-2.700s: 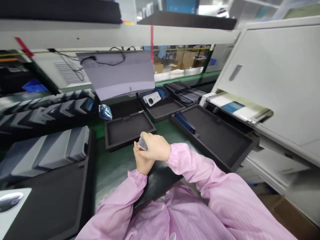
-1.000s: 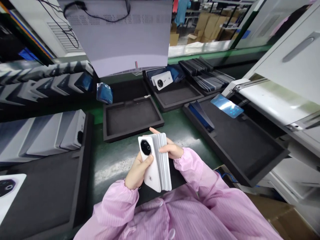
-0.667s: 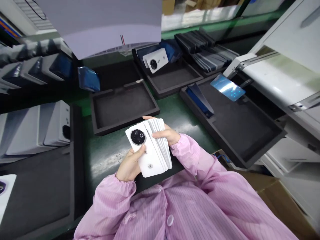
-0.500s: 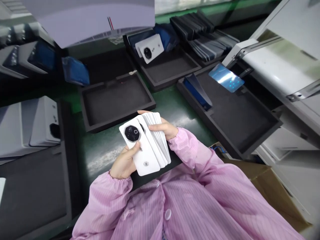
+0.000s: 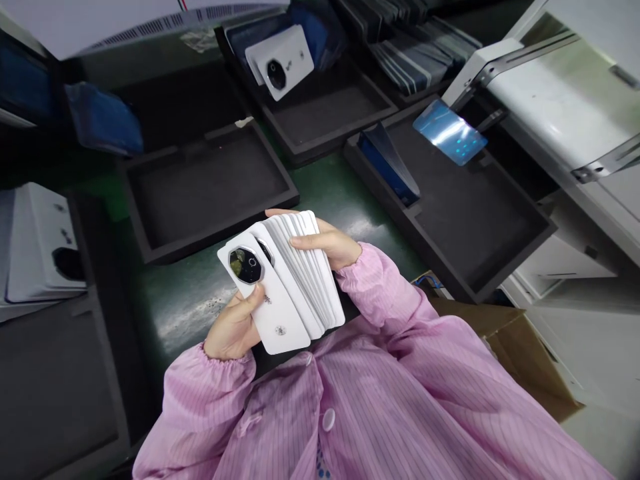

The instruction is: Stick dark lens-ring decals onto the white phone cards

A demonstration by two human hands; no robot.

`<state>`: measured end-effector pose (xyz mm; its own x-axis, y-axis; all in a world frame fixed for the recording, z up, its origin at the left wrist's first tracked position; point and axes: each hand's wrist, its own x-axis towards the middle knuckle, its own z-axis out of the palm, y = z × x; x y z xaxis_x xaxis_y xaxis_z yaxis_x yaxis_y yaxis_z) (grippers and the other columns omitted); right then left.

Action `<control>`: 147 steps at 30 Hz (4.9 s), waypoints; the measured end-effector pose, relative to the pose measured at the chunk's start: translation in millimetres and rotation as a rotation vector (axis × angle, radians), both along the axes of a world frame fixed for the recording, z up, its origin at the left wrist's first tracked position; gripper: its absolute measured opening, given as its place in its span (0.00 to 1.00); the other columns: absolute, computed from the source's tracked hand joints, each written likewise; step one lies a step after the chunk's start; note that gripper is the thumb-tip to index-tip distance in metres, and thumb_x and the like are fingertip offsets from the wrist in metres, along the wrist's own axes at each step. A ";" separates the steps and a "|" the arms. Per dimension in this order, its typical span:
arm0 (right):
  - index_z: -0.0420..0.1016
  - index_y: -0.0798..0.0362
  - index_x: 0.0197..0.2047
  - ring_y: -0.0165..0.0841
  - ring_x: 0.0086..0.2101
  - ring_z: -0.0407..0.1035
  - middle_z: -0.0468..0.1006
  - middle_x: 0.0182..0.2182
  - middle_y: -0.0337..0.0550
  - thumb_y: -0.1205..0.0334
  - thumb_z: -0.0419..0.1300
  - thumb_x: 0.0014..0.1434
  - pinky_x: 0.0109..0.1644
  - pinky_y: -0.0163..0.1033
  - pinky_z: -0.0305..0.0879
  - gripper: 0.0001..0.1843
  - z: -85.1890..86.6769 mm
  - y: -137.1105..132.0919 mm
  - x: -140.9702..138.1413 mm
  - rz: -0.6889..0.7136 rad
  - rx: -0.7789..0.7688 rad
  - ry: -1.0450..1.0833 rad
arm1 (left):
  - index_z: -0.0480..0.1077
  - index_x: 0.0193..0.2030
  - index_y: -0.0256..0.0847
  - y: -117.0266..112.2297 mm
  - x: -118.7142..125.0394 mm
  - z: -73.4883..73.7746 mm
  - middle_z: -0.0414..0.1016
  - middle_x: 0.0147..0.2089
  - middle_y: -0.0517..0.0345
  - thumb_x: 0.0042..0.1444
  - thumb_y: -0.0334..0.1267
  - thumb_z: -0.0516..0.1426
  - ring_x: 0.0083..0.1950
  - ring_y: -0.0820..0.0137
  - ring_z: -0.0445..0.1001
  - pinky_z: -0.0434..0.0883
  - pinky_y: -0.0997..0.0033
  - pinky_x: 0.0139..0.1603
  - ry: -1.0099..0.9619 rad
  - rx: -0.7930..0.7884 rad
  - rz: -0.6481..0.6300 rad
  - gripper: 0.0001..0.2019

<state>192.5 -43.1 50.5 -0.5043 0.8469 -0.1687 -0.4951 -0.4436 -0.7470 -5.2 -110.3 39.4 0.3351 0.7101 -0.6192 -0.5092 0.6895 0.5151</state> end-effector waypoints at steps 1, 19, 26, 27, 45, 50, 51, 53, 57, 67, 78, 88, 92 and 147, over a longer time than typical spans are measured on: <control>0.67 0.54 0.55 0.34 0.44 0.73 0.79 0.44 0.39 0.68 0.66 0.49 0.55 0.43 0.69 0.29 -0.8 0.3 -0.3 -0.005 -0.021 0.005 | 0.70 0.57 0.48 0.3 -0.5 -0.1 0.80 0.50 0.58 0.55 0.36 0.62 0.61 0.57 0.70 0.65 0.54 0.66 0.001 -0.011 0.006 0.21; 0.73 0.61 0.41 0.33 0.30 0.76 0.80 0.29 0.44 0.69 0.54 0.62 0.44 0.40 0.74 0.08 -13.2 7.5 -10.3 0.043 -0.281 -0.016 | 0.62 0.64 0.40 9.6 2.1 8.2 0.75 0.58 0.53 0.66 0.40 0.49 0.67 0.59 0.63 0.60 0.54 0.68 -0.075 -0.181 0.041 0.21; 0.73 0.55 0.35 0.36 0.34 0.75 0.79 0.30 0.41 0.59 0.65 0.52 0.44 0.41 0.72 0.10 -11.3 7.2 -11.1 -0.029 -0.144 -0.120 | 0.54 0.69 0.40 14.1 -4.6 8.6 0.75 0.57 0.50 0.69 0.35 0.43 0.64 0.61 0.68 0.57 0.54 0.70 -0.243 -0.184 0.090 0.23; 0.73 0.54 0.35 0.36 0.34 0.74 0.79 0.30 0.40 0.58 0.66 0.50 0.44 0.42 0.71 0.11 -11.2 7.2 -11.6 -0.056 -0.127 -0.153 | 0.53 0.69 0.40 14.8 -5.0 8.8 0.75 0.57 0.49 0.69 0.36 0.43 0.63 0.61 0.68 0.57 0.54 0.70 -0.270 -0.189 0.084 0.23; 0.77 0.51 0.43 0.31 0.31 0.68 0.75 0.30 0.36 0.61 0.56 0.57 0.41 0.39 0.66 0.12 19.6 4.7 -23.4 -0.489 0.598 -0.955 | 0.56 0.68 0.38 12.5 -6.9 14.1 0.76 0.57 0.49 0.68 0.34 0.45 0.63 0.61 0.69 0.58 0.56 0.69 -0.314 -0.153 0.140 0.23; 0.76 0.52 0.49 0.37 0.57 0.64 0.71 0.55 0.44 0.62 0.52 0.58 0.63 0.44 0.58 0.18 18.9 6.7 -28.2 -0.497 0.776 -0.905 | 0.57 0.67 0.38 13.4 -8.7 16.6 0.78 0.54 0.50 0.68 0.35 0.44 0.62 0.63 0.70 0.58 0.56 0.69 -0.301 -0.127 0.164 0.22; 0.75 0.51 0.51 0.37 0.59 0.61 0.69 0.57 0.43 0.64 0.51 0.58 0.66 0.44 0.54 0.20 18.6 7.2 -28.1 -0.469 0.786 -0.882 | 0.58 0.67 0.38 13.4 -8.4 17.8 0.79 0.53 0.51 0.68 0.34 0.44 0.62 0.63 0.70 0.58 0.56 0.70 -0.296 -0.124 0.181 0.22; 0.74 0.49 0.54 0.36 0.62 0.58 0.68 0.59 0.40 0.65 0.49 0.57 0.69 0.45 0.50 0.23 19.0 7.8 -27.6 -0.413 0.779 -0.828 | 0.58 0.67 0.37 13.3 -8.0 19.6 0.80 0.51 0.51 0.69 0.35 0.43 0.62 0.64 0.69 0.57 0.57 0.70 -0.300 -0.115 0.197 0.21; 0.72 0.49 0.55 0.37 0.62 0.59 0.70 0.58 0.39 0.66 0.51 0.55 0.69 0.47 0.51 0.24 23.7 7.6 -28.3 -0.376 0.753 -0.715 | 0.59 0.67 0.40 12.7 -8.8 18.4 0.78 0.53 0.52 0.69 0.36 0.41 0.63 0.66 0.68 0.55 0.58 0.71 -0.342 -0.073 0.176 0.22; 0.68 0.50 0.53 0.39 0.56 0.64 0.71 0.54 0.43 0.66 0.60 0.49 0.64 0.49 0.60 0.25 32.0 4.0 -35.4 -0.349 0.764 -0.718 | 0.60 0.66 0.42 13.7 -14.6 13.2 0.82 0.46 0.56 0.70 0.39 0.38 0.57 0.70 0.74 0.53 0.64 0.71 -0.383 -0.074 0.178 0.23; 0.70 0.54 0.41 0.33 0.38 0.73 0.77 0.38 0.42 0.63 0.65 0.43 0.44 0.40 0.71 0.20 28.5 14.7 -38.8 -0.482 0.391 -0.585 | 0.53 0.69 0.46 11.0 -13.9 3.8 0.78 0.55 0.54 0.68 0.36 0.43 0.63 0.67 0.69 0.56 0.60 0.70 -0.380 0.039 0.202 0.23; 0.72 0.53 0.31 0.37 0.47 0.70 0.75 0.46 0.46 0.58 0.63 0.50 0.46 0.39 0.70 0.08 43.4 21.4 -49.7 -0.830 0.596 -0.620 | 0.53 0.69 0.47 13.1 -6.0 0.2 0.77 0.55 0.54 0.66 0.32 0.48 0.62 0.68 0.70 0.57 0.63 0.70 -0.386 0.114 0.302 0.25; 0.67 0.52 0.36 0.33 0.33 0.73 0.76 0.31 0.40 0.58 0.60 0.54 0.38 0.39 0.71 0.09 45.0 69.2 -30.8 -0.855 0.411 -0.547 | 0.50 0.71 0.44 17.8 -13.1 4.0 0.78 0.54 0.53 0.67 0.34 0.46 0.59 0.69 0.73 0.58 0.65 0.69 -0.409 0.097 0.328 0.25; 0.73 0.53 0.41 0.34 0.32 0.76 0.81 0.32 0.40 0.48 0.75 0.37 0.39 0.38 0.75 0.30 -30.1 -6.4 -40.4 0.050 0.095 0.038 | 0.65 0.60 0.50 17.8 3.0 12.9 0.74 0.55 0.55 0.56 0.60 0.54 0.55 0.63 0.73 0.72 0.61 0.53 0.175 0.595 0.234 0.28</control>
